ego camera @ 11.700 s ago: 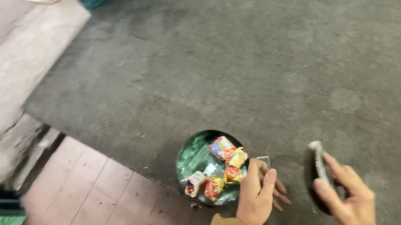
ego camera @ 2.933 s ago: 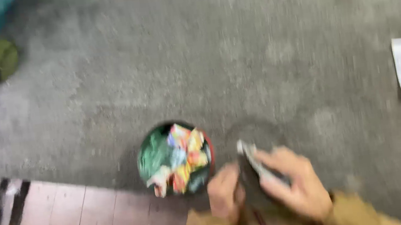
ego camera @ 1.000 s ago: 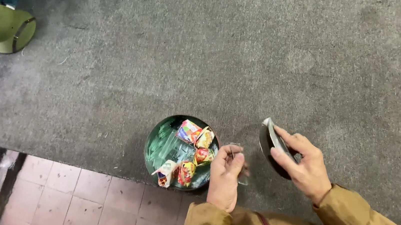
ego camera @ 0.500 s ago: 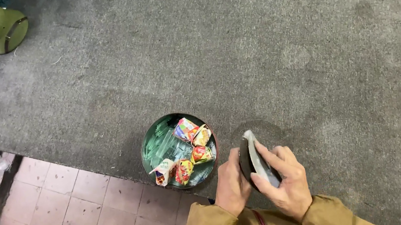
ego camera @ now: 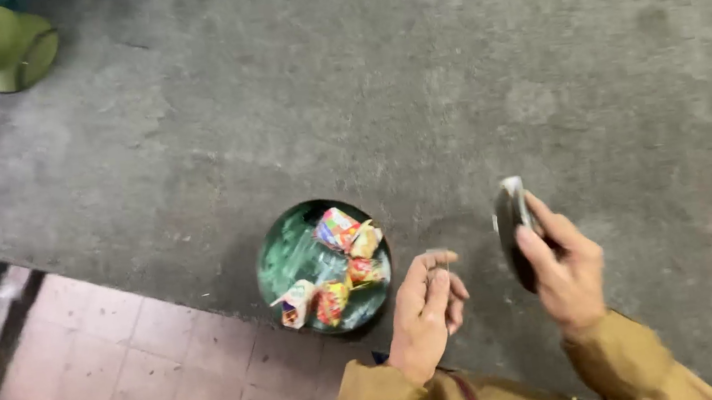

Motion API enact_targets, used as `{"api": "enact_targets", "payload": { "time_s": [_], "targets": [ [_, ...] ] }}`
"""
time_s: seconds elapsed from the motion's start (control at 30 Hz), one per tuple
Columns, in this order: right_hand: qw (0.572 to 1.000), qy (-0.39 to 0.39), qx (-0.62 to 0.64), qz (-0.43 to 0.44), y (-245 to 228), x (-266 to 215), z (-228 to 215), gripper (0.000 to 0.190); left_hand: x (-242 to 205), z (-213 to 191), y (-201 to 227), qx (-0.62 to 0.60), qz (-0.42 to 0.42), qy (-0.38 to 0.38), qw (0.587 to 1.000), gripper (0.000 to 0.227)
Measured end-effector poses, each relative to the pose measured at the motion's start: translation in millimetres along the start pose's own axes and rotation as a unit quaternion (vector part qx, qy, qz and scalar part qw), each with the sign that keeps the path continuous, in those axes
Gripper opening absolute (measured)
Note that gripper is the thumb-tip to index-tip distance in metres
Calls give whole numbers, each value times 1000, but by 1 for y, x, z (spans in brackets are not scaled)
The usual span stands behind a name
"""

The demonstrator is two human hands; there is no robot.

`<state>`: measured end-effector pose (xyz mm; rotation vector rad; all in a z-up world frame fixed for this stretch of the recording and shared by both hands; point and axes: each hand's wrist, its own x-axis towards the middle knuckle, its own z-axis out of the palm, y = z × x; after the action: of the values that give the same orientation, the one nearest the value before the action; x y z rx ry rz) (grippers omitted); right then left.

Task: Manually smoothing the edges of small glass pieces using a handheld sharpening stone.

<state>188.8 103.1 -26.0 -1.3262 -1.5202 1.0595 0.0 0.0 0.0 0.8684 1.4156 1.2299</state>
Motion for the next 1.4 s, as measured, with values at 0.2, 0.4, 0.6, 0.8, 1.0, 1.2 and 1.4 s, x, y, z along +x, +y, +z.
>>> {"api": "enact_targets", "payload": {
  "time_s": [0.2,0.4,0.6,0.8,1.0,1.2,1.4],
  "targets": [
    [971,-105,-143,-162,-29,-51,0,69,-6,-4,-15,68,26,0,997,37],
    [991,-11,-119,-65,-7,-11,18,57,-17,3,-2,87,19,-45,995,20],
    [996,-64,-8,-55,0,-16,-21,56,0,-18,-20,-334,-187,8,924,47],
    [979,-173,39,-99,-22,-47,-4,63,5,-11,-21,-394,-243,-21,886,54],
    [990,-127,-12,-61,-36,-23,38,56,2,4,-14,-337,-304,-30,891,49],
    [996,-75,37,-28,-27,-14,7,56,-1,-16,14,-421,-190,-137,877,67],
    [989,-100,-99,-39,-11,-44,-14,64,7,-24,10,-242,-133,99,956,56]
  ]
}}
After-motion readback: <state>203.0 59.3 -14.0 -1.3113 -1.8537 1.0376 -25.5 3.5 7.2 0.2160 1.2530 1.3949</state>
